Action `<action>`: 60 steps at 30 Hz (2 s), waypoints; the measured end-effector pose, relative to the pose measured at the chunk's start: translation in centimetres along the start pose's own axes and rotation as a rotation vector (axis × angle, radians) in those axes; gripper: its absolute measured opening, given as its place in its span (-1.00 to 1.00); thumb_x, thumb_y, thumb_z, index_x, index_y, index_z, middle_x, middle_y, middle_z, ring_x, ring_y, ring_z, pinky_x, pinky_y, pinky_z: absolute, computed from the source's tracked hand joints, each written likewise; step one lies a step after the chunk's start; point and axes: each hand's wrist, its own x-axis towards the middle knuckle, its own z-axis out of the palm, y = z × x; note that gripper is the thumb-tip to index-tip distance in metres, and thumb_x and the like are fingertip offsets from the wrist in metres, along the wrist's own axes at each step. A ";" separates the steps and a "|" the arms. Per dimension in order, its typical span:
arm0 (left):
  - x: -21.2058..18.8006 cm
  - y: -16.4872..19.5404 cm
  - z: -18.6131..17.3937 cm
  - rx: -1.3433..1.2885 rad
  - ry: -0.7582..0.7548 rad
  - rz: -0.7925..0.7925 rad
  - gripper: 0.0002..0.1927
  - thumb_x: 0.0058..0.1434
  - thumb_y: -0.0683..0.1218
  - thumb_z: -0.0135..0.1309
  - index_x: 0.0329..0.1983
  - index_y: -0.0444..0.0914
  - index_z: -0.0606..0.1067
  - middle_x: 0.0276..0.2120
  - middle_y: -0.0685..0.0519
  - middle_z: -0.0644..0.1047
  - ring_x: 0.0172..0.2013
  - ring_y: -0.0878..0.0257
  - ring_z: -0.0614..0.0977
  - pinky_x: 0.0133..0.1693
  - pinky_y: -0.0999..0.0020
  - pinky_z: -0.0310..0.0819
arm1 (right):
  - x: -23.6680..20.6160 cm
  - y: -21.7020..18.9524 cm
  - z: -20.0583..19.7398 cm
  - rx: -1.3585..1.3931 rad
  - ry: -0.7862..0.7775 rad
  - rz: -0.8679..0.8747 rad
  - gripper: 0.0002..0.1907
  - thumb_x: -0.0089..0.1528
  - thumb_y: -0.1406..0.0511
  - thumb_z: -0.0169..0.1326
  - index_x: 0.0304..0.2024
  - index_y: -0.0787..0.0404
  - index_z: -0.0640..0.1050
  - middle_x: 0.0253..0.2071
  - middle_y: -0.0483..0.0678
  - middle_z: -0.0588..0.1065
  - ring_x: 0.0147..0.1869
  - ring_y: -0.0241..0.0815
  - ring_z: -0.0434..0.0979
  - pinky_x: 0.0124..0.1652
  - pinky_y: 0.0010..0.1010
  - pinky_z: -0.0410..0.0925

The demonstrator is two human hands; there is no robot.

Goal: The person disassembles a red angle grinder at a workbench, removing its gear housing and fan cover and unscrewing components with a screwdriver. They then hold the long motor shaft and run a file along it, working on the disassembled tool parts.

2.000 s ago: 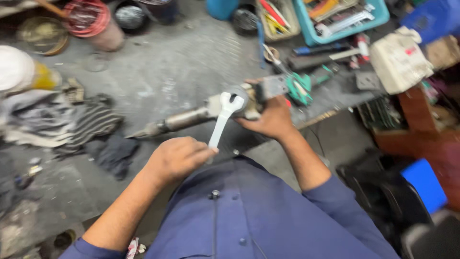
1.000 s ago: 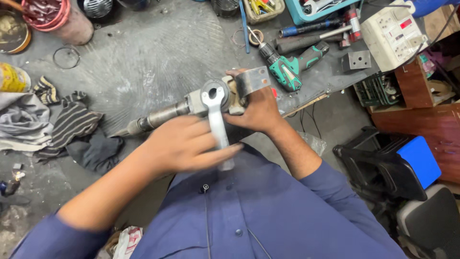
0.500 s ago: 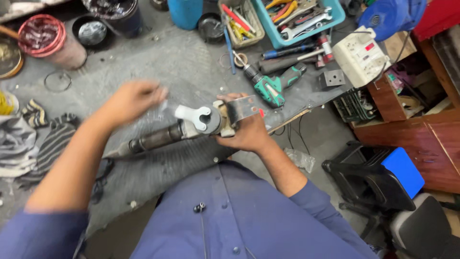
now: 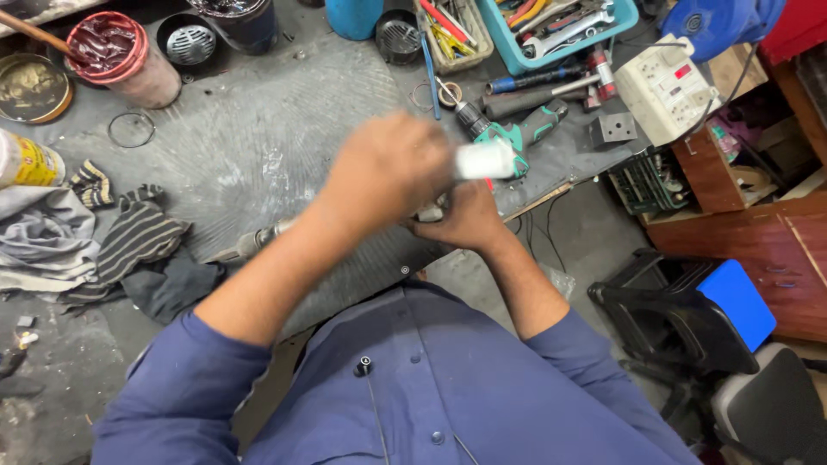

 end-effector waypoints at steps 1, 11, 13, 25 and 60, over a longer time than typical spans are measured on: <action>0.3 -1.1 0.5 0.022 -0.013 -0.145 -0.75 0.32 0.07 0.19 -0.10 -0.16 0.53 -0.22 0.01 0.55 -0.17 -0.01 0.60 -0.17 0.08 0.51 | -0.2 -0.1 -0.1 0.032 0.101 -0.106 -0.22 -0.06 0.02 0.48 0.15 0.10 0.52 0.05 -0.03 0.54 0.19 -0.01 0.56 0.20 -0.17 0.39; -9.0 -13.8 2.0 -1.431 0.061 -1.529 -0.67 0.47 -0.05 -0.19 0.14 -0.28 0.47 -0.19 -0.02 0.59 -0.15 0.11 0.68 -0.13 0.12 0.64 | -0.6 -2.3 -0.5 0.067 0.329 -0.338 -0.10 -0.13 0.13 0.50 0.22 0.15 0.44 0.08 0.04 0.47 0.20 0.09 0.46 0.17 -0.11 0.34; -10.0 -14.4 2.8 -1.498 0.286 -1.499 -0.72 0.46 -0.11 -0.22 0.18 -0.27 0.33 -0.12 -0.08 0.55 -0.08 0.05 0.68 -0.09 0.05 0.64 | -0.5 -2.4 -0.5 0.076 0.325 -0.324 -0.10 -0.13 0.13 0.50 0.23 0.15 0.44 0.08 0.04 0.46 0.20 0.09 0.45 0.16 -0.12 0.34; -11.1 -18.6 3.7 -1.274 0.436 -1.405 -0.65 0.40 -0.24 -0.05 0.22 -0.29 0.25 0.18 -0.14 0.50 0.04 0.06 0.64 -0.02 0.05 0.66 | 1.3 -2.3 0.5 0.087 0.291 -0.283 -0.10 -0.15 0.18 0.48 0.23 0.14 0.45 0.09 0.03 0.45 0.22 0.07 0.42 0.18 -0.12 0.32; -8.3 -18.2 1.3 -0.359 -0.191 -0.670 -0.68 0.56 0.02 0.04 0.18 -0.29 0.51 -0.07 -0.13 0.63 -0.05 0.01 0.67 -0.03 0.15 0.51 | 1.5 -1.3 1.6 0.111 0.293 -0.249 -0.10 -0.19 0.20 0.45 0.21 0.14 0.46 0.08 0.02 0.41 0.25 0.06 0.40 0.21 -0.14 0.33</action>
